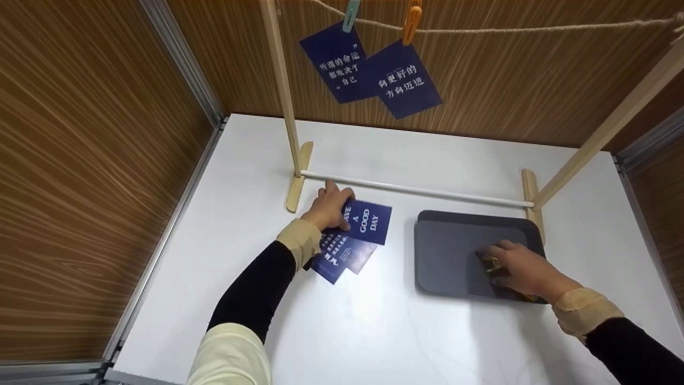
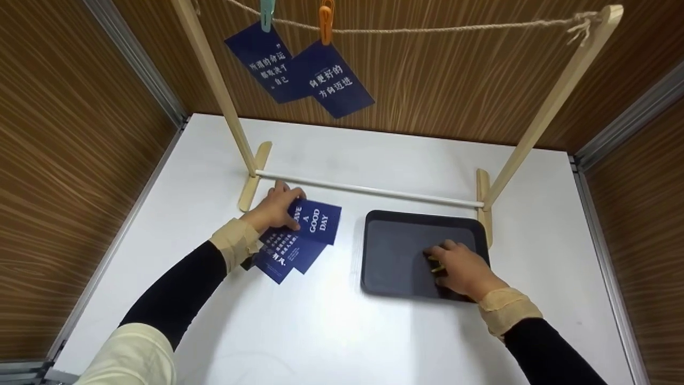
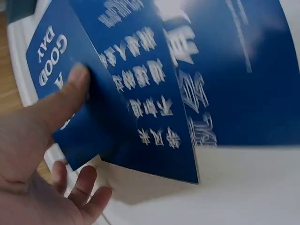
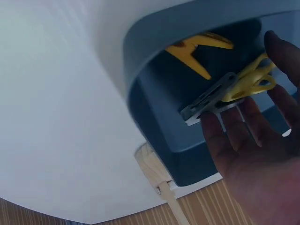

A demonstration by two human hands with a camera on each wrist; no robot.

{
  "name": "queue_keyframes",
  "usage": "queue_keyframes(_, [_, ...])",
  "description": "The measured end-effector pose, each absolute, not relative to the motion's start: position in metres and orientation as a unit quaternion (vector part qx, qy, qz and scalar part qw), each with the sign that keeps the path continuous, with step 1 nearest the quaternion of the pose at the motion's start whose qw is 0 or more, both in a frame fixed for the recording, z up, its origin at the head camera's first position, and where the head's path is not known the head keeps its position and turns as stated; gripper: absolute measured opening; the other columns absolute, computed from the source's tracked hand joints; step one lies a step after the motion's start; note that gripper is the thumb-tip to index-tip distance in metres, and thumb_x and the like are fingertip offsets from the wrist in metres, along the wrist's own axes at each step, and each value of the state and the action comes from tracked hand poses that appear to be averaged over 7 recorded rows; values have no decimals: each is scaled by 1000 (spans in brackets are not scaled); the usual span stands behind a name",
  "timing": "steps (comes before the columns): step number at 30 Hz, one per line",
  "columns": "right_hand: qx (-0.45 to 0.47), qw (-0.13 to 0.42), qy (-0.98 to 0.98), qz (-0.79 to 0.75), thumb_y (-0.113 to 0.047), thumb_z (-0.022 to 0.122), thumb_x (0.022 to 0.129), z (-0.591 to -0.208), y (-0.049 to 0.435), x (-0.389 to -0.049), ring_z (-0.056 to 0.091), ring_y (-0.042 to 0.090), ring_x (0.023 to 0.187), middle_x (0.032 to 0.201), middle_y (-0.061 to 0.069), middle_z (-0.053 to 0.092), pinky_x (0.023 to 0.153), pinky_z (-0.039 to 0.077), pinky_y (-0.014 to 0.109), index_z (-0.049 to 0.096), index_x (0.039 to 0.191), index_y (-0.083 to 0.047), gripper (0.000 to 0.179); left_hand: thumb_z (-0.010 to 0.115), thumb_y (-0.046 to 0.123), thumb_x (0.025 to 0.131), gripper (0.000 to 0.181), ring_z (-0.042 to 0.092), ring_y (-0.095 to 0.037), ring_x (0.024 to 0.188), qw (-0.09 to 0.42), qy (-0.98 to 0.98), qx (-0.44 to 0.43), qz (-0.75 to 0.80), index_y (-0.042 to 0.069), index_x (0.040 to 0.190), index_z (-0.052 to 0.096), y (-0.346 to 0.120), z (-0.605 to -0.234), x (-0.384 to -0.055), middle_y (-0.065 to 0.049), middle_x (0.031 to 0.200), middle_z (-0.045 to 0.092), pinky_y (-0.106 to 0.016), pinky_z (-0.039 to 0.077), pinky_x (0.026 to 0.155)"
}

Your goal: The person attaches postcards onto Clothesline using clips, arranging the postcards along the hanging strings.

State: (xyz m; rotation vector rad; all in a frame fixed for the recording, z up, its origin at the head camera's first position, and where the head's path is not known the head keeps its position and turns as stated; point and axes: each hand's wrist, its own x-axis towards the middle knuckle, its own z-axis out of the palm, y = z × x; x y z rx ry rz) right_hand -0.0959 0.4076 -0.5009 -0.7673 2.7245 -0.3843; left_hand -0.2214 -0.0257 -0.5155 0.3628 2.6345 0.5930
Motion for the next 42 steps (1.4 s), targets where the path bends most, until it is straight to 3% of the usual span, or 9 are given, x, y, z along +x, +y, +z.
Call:
queue_keyframes(5, [-266,103,951,-117,0,88,65,-510,410,-99,62,30,91,101,10,62,75,55,49,67,119,-6,58,71,5,87,41,51,-38,117,153,921,122,337,18,125,58,-31,-507,-236,-19,137,44,-49,46,100])
queue_keyframes(9, [-260,83,956,-107,1,88,65,-516,412,-101,63,28,85,93,7,62,73,55,47,67,109,-6,49,59,0,96,46,56,-27,118,136,881,131,433,19,137,53,-32,-494,-244,-16,134,58,-43,44,104])
queue_keyframes(13, [-245,86,961,-97,-2,86,69,-519,413,-101,62,25,76,85,6,61,67,54,47,66,98,-5,36,60,3,97,51,63,-24,103,140,824,114,537,16,142,41,-26,-479,-244,-19,122,63,-37,52,91])
queue_keyframes(18, [-215,105,965,-108,-10,83,77,-514,413,-97,56,19,70,80,2,58,62,50,41,63,94,-7,26,64,11,97,38,71,-22,86,146,744,85,647,11,129,43,-13,-456,-237,-16,103,71,-34,59,75])
queue_keyframes(23, [-166,115,964,-171,-13,76,85,-503,410,-96,54,17,69,81,2,61,61,47,37,57,100,-8,25,54,20,104,31,73,-23,91,145,698,107,693,14,134,52,-3,-434,-227,-12,108,73,-36,60,80])
queue_keyframes(28, [-145,122,954,-232,-10,62,95,-487,402,-99,59,13,65,86,7,66,59,48,33,51,134,-5,41,41,21,108,40,70,-24,101,148,674,154,708,21,148,46,6,-415,-223,-11,117,69,-38,58,85])
queue_keyframes(31, [-120,159,937,-289,-7,50,100,-476,398,-103,61,17,69,94,14,66,59,50,30,47,142,-4,42,37,11,108,46,68,-24,100,155,667,166,709,24,151,41,13,-409,-224,-11,120,64,-38,59,83])
queue_keyframes(38, [-94,211,889,-396,-26,32,109,-449,390,-113,54,42,122,138,29,53,98,48,55,51,136,2,43,43,-14,89,83,63,-23,110,185,674,181,692,33,156,31,29,-396,-222,-5,144,48,-36,59,86])
queue_keyframes(42, [-116,226,852,-458,-28,37,110,-434,388,-122,64,37,106,118,28,58,89,57,42,47,143,2,46,55,-15,88,82,66,-25,104,178,666,198,696,21,157,31,36,-391,-224,-14,134,57,-35,57,89])
